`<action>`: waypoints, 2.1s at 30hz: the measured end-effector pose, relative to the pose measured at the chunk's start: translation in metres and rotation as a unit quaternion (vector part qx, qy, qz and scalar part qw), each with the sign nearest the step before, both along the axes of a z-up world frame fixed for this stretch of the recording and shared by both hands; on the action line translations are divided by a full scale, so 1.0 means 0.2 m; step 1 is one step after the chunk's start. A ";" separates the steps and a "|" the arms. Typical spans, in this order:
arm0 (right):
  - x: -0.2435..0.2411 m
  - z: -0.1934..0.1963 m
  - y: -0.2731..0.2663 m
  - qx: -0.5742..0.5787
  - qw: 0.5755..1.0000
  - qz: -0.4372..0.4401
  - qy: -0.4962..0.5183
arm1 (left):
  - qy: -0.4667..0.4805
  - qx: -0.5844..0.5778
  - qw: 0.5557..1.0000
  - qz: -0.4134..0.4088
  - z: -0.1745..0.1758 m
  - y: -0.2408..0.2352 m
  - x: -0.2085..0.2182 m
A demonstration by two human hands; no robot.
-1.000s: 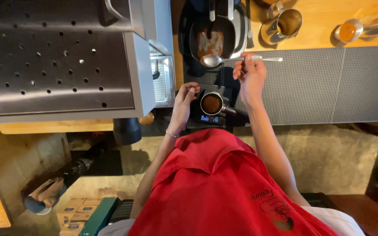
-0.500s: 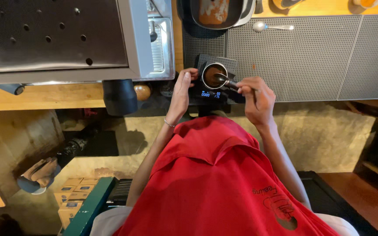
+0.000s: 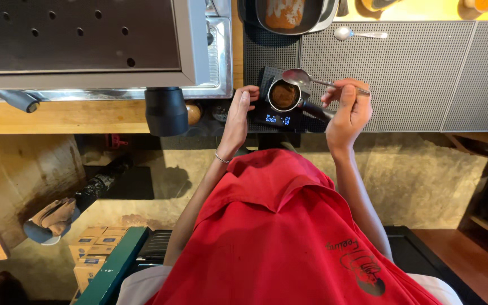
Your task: The person places a portafilter on a scale, then moves to the espresso machine to knock out grounds into a bin. They return to the scale, add coffee grounds using a spoon, and use a tamper to press the grounds into the portafilter before placing it on the machine.
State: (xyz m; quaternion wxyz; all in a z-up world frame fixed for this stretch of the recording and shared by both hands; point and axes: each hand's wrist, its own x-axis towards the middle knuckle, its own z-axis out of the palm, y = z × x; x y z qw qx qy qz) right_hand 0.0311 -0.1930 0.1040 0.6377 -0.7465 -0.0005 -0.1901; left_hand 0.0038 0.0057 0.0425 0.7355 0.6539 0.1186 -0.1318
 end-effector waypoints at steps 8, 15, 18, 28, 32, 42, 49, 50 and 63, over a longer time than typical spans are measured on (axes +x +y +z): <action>0.12 -0.06 0.01 0.004 0.999 -0.020 0.047 | -0.005 -0.007 1.000 0.006 0.03 -0.01 0.05; 0.26 -0.10 0.03 0.002 0.996 -0.040 0.082 | 0.002 -0.027 1.000 0.007 0.01 -0.05 0.12; 0.32 -0.06 0.06 -0.002 0.994 -0.029 0.110 | -0.001 -0.028 1.000 0.007 -0.02 -0.06 0.15; 0.42 -0.10 0.07 -0.019 0.975 0.005 0.223 | 0.012 -0.024 1.000 0.017 0.01 -0.09 0.24; 0.44 -0.02 0.09 -0.039 0.963 0.011 0.265 | 0.027 -0.022 0.999 0.018 0.06 -0.10 0.28; 0.47 -0.17 0.06 0.003 0.959 0.008 0.283 | 0.036 -0.023 0.999 0.003 0.08 -0.10 0.31; 0.46 -0.12 0.06 0.051 0.966 -0.016 0.252 | 0.038 -0.019 0.999 0.016 0.10 -0.09 0.30; 0.45 -0.13 0.05 0.062 0.968 -0.021 0.244 | 0.034 -0.019 0.999 0.018 0.09 -0.09 0.29; 0.22 0.04 -0.07 0.077 0.988 -0.047 0.130 | 0.021 -0.028 0.999 0.013 -0.06 -0.07 0.19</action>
